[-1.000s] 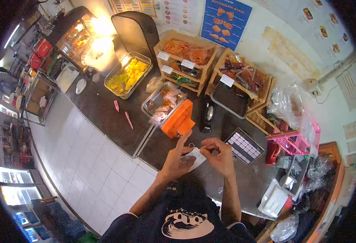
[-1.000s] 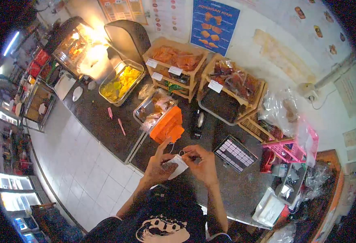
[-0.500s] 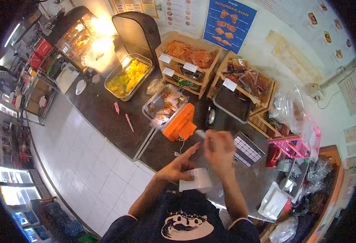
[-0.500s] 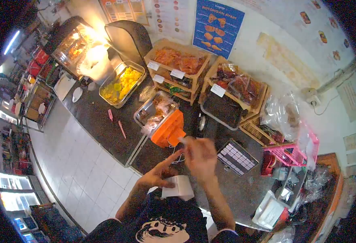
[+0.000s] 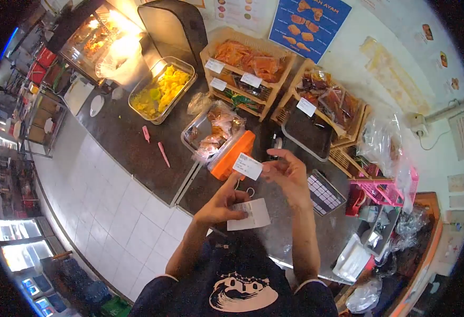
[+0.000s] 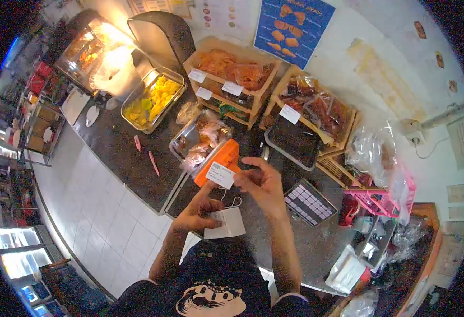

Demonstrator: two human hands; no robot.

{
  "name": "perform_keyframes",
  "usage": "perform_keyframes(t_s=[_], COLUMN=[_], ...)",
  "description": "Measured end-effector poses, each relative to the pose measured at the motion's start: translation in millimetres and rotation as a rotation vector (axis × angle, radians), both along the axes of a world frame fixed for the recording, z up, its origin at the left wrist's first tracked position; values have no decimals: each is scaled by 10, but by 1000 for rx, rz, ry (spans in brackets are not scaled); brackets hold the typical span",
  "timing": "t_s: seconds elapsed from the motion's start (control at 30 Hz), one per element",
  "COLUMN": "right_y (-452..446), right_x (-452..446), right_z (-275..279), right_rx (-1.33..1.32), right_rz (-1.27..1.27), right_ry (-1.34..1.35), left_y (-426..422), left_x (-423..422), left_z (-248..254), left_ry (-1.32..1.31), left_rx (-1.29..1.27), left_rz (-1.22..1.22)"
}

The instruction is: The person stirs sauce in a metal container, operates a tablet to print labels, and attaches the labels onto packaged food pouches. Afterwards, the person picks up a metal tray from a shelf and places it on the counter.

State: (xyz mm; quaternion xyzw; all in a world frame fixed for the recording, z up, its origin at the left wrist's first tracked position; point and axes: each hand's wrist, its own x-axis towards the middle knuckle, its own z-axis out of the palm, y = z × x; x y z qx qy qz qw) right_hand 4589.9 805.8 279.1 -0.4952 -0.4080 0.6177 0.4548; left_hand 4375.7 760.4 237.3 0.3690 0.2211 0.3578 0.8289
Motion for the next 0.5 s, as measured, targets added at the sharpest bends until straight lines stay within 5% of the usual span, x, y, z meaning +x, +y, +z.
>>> perform_keyframes(t_s=[0.27,0.47,0.5], right_y=[956,2023,2156], right_x=[-93,-180,-198], right_z=[-301,-288,-305], right_rx=[349,315,389], right_rz=[-161,-280,-284], right_ry=[-206,-232,-434], left_y=[550,1575,1778], left_x=[-199,-514,-548], left_z=[-26,26,-45], left_ry=[327,435,433], left_rx=[130,162,161], left_rz=[133,258,248])
